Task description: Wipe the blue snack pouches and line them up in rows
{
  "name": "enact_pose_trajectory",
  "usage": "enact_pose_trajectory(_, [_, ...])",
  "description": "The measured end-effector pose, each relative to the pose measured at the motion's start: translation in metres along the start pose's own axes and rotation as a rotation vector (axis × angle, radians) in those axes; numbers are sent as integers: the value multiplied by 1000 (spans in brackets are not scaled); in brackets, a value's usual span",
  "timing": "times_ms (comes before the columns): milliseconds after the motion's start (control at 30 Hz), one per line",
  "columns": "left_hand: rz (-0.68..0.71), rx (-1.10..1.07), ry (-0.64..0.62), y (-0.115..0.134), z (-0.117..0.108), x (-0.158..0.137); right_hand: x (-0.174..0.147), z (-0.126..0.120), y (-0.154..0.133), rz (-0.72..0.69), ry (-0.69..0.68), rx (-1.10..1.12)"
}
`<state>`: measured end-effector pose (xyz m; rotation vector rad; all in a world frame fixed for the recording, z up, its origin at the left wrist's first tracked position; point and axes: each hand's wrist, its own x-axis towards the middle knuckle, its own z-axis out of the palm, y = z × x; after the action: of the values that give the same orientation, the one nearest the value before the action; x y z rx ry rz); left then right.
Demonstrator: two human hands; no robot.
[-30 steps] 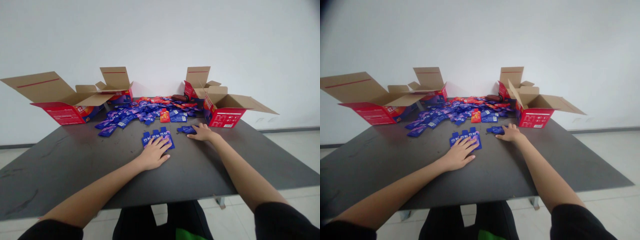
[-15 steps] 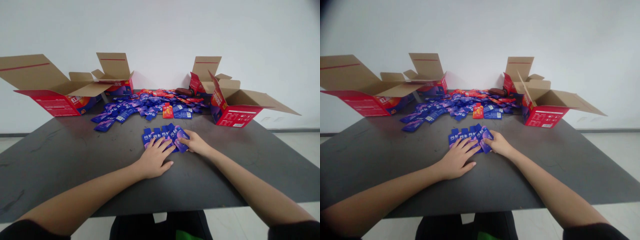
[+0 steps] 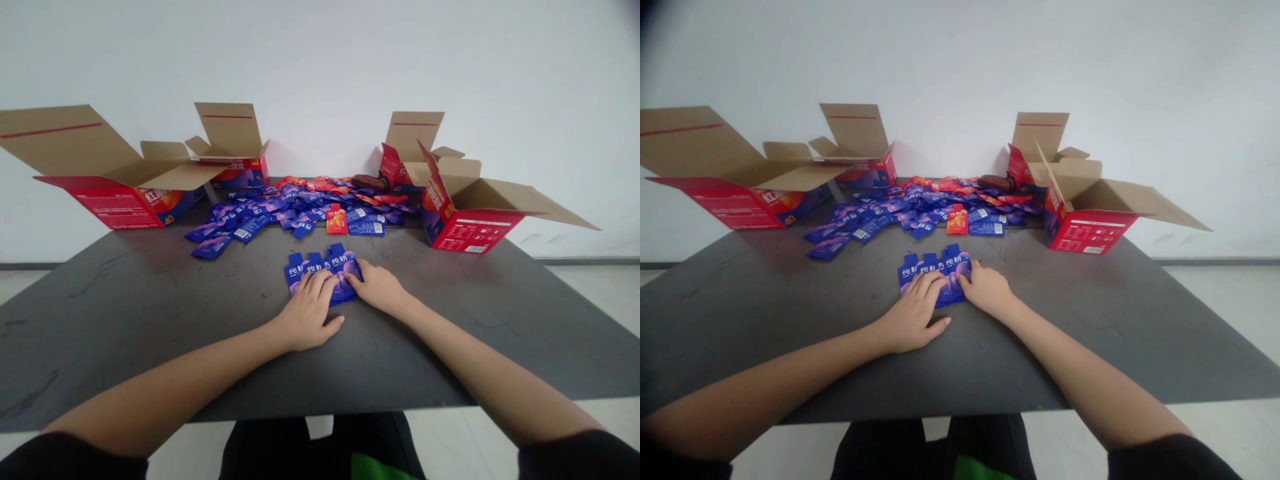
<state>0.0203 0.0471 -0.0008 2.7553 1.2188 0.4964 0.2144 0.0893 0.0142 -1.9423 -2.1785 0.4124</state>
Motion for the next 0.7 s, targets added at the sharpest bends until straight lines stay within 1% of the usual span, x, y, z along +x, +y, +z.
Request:
enact_pose_trajectory(67, [22, 13, -7, 0, 0, 1, -2, -2, -3, -4, -15, -142])
enact_pose_trajectory(167, [56, 53, -54, -2, 0, 2, -5, -7, -4, -12, -52, -243])
enact_pose_trajectory(233, [47, 69, -79, -3, 2, 2, -8, -10, -3, -36, 0, -263])
enact_pose_trajectory(300, [37, 73, -89, -2, 5, 1, -10, -8, -1, -157, 119, -248])
enact_pose_trajectory(367, [37, 60, -78, 1, 7, 0, -10, -1, 3, -342, 208, -209])
enact_pose_trajectory(400, [36, 43, -62, 3, 7, 0, -9, 4, 5, -427, 205, -188])
enact_pose_trajectory(433, [29, 21, -34, 4, 4, 1, -8, 10, 7, -493, 171, -171])
enact_pose_trajectory(500, [2, -15, 70, -1, -7, 5, -4, 21, 11, -558, 90, -148])
enact_pose_trajectory(567, [-53, 13, 236, -21, -30, 8, 0, 29, 15, -573, 67, -121])
enact_pose_trajectory(633, [-147, 141, 404, -59, -60, 5, 2, 32, 17, -574, 103, -63])
enact_pose_trajectory(667, [-244, 217, 475, -83, -75, 0, 3, 32, 17, -578, 132, -22])
enact_pose_trajectory(700, [-377, 288, 532, -110, -88, -7, 4, 31, 17, -585, 165, 23])
